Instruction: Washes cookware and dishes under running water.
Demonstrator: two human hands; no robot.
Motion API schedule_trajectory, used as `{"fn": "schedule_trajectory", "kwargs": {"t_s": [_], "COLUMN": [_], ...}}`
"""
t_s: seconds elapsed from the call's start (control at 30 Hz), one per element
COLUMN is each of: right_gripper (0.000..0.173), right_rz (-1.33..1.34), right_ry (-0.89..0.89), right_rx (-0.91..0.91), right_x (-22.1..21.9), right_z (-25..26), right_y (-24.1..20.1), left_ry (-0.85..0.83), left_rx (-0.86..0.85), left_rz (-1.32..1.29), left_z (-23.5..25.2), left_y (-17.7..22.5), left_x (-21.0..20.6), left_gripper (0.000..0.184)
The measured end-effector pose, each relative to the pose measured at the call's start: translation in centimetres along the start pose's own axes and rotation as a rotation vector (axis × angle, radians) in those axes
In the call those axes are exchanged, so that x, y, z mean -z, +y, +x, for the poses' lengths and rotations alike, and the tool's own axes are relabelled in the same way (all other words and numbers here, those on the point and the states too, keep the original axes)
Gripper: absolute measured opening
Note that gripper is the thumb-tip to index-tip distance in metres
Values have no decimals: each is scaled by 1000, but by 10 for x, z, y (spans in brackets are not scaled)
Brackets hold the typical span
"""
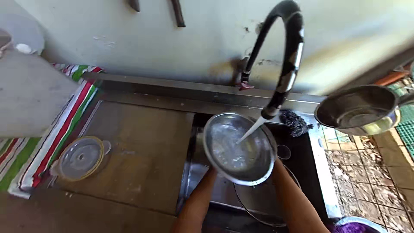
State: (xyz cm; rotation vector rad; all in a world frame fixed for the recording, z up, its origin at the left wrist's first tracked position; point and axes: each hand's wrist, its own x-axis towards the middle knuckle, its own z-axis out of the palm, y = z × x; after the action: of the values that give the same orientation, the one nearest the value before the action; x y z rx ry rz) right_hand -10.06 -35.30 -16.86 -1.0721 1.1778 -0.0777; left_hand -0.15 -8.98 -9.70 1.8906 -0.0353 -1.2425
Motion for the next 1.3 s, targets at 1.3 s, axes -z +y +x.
{"fn": "schedule_trajectory", "kwargs": {"t_s": [1.3], "right_gripper": [26], "right_rz": [-47], "right_ry": [-109], "right_rx": [342], "right_x": [-131], "right_z": [-171], "right_y": [-140], "left_ry": [-612], "left_rx": [-300], "left_rz": [478], "left_z": [-39], "left_y": [1], "left_x": [66], "left_gripper": [72]}}
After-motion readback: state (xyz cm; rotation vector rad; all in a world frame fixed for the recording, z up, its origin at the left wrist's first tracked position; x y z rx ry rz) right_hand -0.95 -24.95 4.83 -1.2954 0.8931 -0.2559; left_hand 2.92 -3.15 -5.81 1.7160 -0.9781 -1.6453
